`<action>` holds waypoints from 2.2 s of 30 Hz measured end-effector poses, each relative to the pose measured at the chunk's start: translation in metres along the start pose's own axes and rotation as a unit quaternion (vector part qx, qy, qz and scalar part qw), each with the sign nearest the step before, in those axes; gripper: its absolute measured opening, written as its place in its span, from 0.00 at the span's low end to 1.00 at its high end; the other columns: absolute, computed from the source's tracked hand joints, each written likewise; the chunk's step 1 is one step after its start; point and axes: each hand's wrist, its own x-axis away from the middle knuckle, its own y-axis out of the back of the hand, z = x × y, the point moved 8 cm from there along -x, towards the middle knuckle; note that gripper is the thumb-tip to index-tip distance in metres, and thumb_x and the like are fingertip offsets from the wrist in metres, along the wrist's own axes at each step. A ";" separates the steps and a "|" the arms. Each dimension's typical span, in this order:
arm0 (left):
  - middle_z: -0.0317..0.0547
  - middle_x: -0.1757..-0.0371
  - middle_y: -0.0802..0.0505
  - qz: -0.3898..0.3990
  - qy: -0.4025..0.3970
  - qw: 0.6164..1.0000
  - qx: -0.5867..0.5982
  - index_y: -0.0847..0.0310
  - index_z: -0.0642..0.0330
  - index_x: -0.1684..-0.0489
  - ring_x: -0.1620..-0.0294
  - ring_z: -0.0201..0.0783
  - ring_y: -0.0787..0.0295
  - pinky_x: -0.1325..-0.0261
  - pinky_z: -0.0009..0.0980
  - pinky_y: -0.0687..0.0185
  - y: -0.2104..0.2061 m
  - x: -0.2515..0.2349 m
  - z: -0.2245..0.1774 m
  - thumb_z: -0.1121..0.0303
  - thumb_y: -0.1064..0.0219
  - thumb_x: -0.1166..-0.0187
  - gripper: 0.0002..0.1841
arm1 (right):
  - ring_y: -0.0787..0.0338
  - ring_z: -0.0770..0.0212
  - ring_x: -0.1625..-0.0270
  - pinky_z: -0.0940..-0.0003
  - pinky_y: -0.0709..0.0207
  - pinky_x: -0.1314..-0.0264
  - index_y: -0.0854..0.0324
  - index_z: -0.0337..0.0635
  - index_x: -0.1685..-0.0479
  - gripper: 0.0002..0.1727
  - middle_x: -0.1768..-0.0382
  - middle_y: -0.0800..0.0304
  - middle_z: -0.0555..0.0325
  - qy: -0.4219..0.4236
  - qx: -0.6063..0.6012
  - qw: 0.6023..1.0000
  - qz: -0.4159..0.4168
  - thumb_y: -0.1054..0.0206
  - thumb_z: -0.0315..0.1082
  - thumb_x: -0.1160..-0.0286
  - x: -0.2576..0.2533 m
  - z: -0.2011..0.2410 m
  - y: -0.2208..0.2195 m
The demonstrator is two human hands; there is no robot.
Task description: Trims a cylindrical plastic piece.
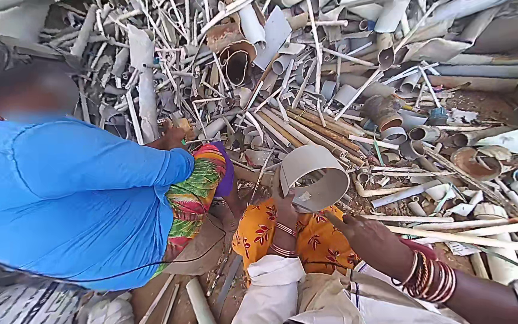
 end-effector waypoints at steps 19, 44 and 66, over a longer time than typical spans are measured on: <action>0.60 0.18 0.29 0.073 0.009 0.989 -0.130 0.26 0.56 0.18 0.19 0.50 0.32 0.18 0.43 0.35 -0.007 -0.013 -0.034 0.61 0.14 0.41 0.43 | 0.07 0.33 0.49 0.35 0.19 0.45 0.29 0.56 0.13 0.25 0.54 0.06 0.37 -0.140 0.072 0.981 0.114 0.52 0.37 0.06 -0.034 -0.027 -0.007; 0.66 0.12 0.38 0.108 0.022 0.979 -0.172 0.41 0.59 0.10 0.14 0.55 0.39 0.16 0.48 0.38 -0.008 -0.009 -0.024 0.63 0.12 0.50 0.57 | 0.14 0.33 0.32 0.38 0.23 0.33 0.28 0.45 0.20 0.22 0.37 0.13 0.33 -0.230 0.098 0.950 0.187 0.54 0.39 0.04 -0.040 -0.034 0.000; 0.59 0.16 0.30 0.083 0.013 0.987 -0.137 0.38 0.64 0.13 0.21 0.41 0.29 0.22 0.35 0.30 0.004 -0.015 -0.019 0.50 0.15 0.58 0.60 | 0.11 0.29 0.42 0.44 0.17 0.51 0.32 0.50 0.12 0.35 0.42 0.12 0.31 -0.076 0.211 0.969 0.101 0.46 0.16 0.20 -0.034 0.018 0.000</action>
